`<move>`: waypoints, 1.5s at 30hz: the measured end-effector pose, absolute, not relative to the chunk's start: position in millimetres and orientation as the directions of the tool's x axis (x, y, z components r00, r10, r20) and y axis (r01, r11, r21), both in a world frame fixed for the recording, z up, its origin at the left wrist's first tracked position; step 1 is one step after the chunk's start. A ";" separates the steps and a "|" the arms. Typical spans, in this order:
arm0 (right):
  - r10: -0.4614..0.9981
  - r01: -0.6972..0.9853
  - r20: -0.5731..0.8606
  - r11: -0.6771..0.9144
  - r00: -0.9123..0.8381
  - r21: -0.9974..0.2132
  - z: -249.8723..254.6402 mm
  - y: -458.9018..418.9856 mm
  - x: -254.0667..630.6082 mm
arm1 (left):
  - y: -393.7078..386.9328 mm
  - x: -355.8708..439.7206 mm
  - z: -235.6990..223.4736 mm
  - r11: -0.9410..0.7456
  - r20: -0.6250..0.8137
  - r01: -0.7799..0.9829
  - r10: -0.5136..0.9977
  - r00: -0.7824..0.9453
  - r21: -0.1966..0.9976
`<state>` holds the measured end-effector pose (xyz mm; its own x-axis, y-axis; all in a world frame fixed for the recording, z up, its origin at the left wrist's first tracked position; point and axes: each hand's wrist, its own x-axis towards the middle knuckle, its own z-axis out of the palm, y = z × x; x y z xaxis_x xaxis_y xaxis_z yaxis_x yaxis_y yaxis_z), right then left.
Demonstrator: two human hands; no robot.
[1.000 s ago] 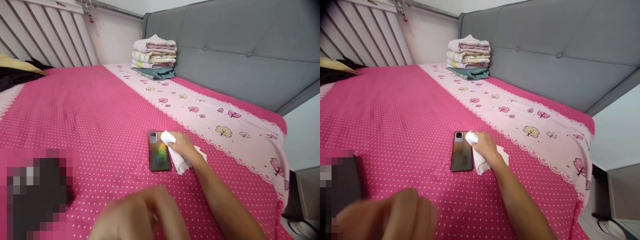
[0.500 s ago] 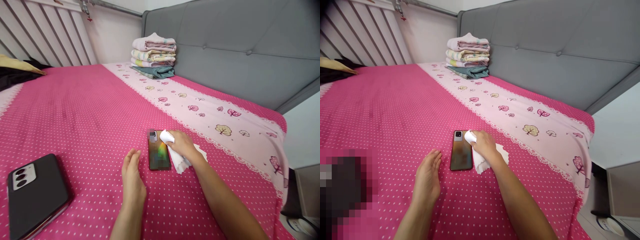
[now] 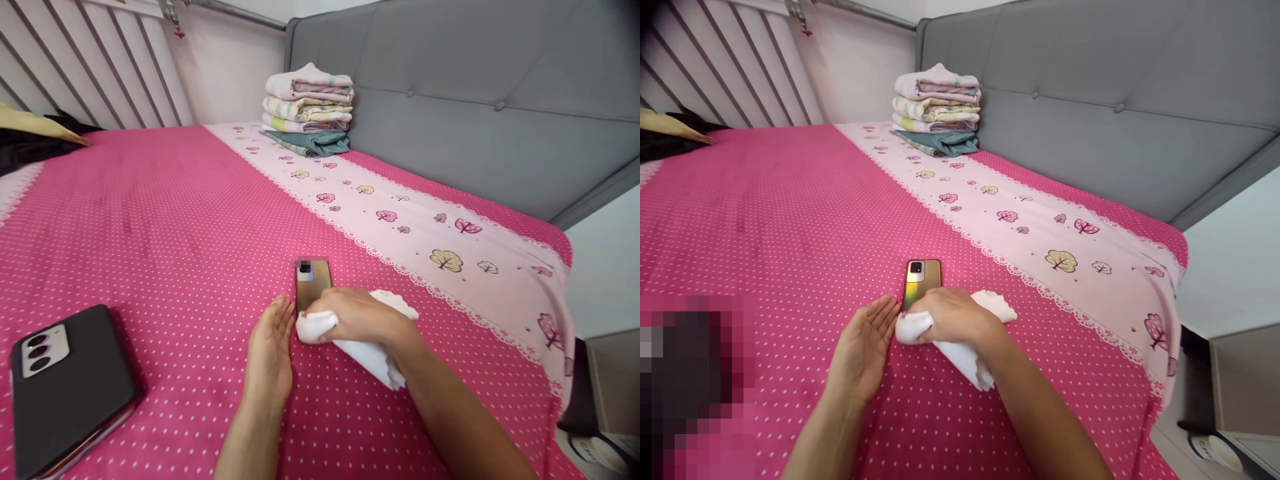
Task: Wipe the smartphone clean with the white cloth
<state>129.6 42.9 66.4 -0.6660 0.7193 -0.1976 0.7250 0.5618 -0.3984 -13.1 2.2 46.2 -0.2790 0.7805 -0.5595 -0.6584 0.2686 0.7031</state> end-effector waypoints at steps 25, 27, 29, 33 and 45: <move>0.955 0.891 0.174 0.287 -0.239 -0.352 33.2 54.6 105.5 | 5.5 -19.0 46.0 0.219 -0.569 -0.738 0.779 -0.262 0.639; 0.967 0.914 0.183 0.230 -0.176 -0.335 32.6 57.4 107.2 | 5.1 -18.9 46.6 0.223 -0.578 -0.738 0.772 -0.266 0.637; 0.979 0.937 0.174 0.160 -0.109 -0.310 33.6 58.3 108.8 | 4.8 -19.2 46.9 0.224 -0.582 -0.739 0.767 -0.269 0.636; 0.994 0.971 0.110 0.046 -0.020 -0.234 40.1 56.0 113.0 | 4.7 -19.6 46.9 0.225 -0.584 -0.743 0.768 -0.263 0.630; 0.907 0.883 -0.132 0.343 -0.400 -0.320 61.2 29.4 109.5 | 5.6 -19.6 44.9 0.227 -0.579 -0.740 0.773 -0.258 0.633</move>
<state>109.5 29.4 61.2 -0.4001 0.9069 -0.1317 0.8831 0.3432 -0.3199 -19.6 5.6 44.9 -0.2584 0.7733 -0.5790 -0.7402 0.2267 0.6330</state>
